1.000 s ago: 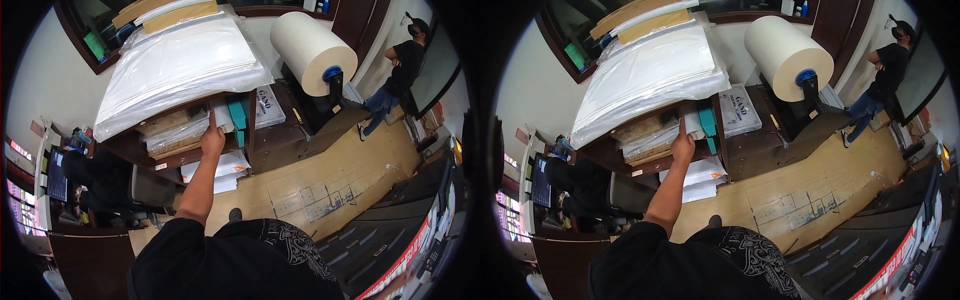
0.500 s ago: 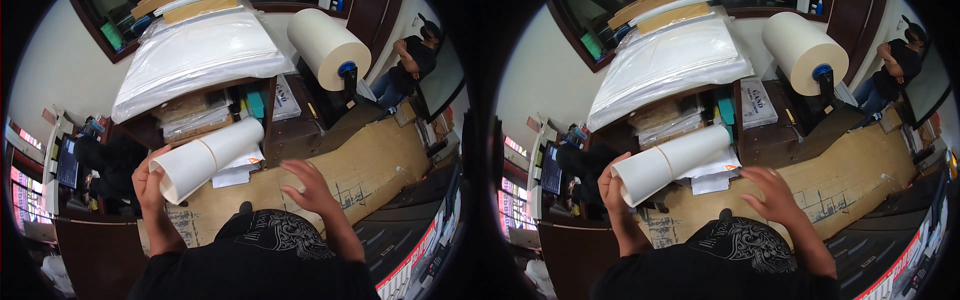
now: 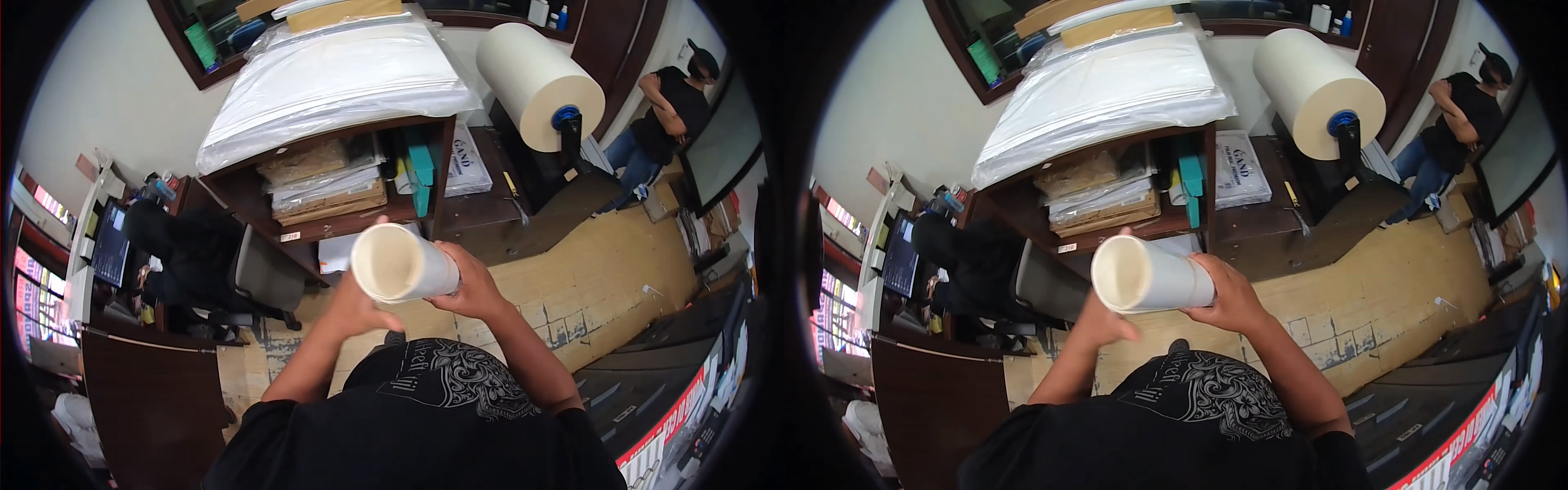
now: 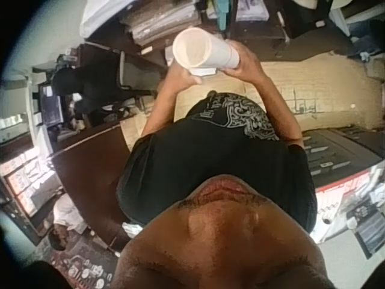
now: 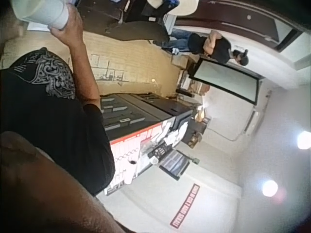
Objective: The recorder prepares a sheet of printed stickers and feeds it into a laminating machine.
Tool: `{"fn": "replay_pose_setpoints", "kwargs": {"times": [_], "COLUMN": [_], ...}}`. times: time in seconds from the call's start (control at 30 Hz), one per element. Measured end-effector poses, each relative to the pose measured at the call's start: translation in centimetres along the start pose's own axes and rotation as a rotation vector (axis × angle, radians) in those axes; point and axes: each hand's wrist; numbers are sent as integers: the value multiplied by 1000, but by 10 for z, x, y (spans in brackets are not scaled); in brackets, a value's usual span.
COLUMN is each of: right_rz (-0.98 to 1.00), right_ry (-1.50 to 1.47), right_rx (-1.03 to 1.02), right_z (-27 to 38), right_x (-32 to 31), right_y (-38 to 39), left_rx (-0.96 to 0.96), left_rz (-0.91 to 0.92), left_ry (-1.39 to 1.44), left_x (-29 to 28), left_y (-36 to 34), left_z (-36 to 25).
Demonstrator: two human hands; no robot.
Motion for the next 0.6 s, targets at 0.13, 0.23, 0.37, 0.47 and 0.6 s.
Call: {"fn": "replay_pose_setpoints", "kwargs": {"times": [0.13,0.23,0.37,0.47,0.6], "right_rz": [-172,-250,-280,-272,-243], "right_ry": [-10,33,91,90,55], "right_rx": [-60,-83,-93,-56,-5], "right_z": [-26,-37,-43,-43,-40], "right_x": [10,8,3,1,-2], "right_y": [26,36,45,48,50], "left_rx": [85,177,187,204,215], "left_rz": [141,205,212,186,216], "left_ry": [132,294,324,357,381], "left_x": [50,66,80,89,95], "left_y": [-10,-15,-17,-16,-15], "left_z": [8,17,31,41,51]}}
Point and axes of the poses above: each hand's wrist, its own y-axis away from the middle knuckle, its own x-axis out of the palm, z = x × y, and after that the axes turned 5 degrees about x, right-handed
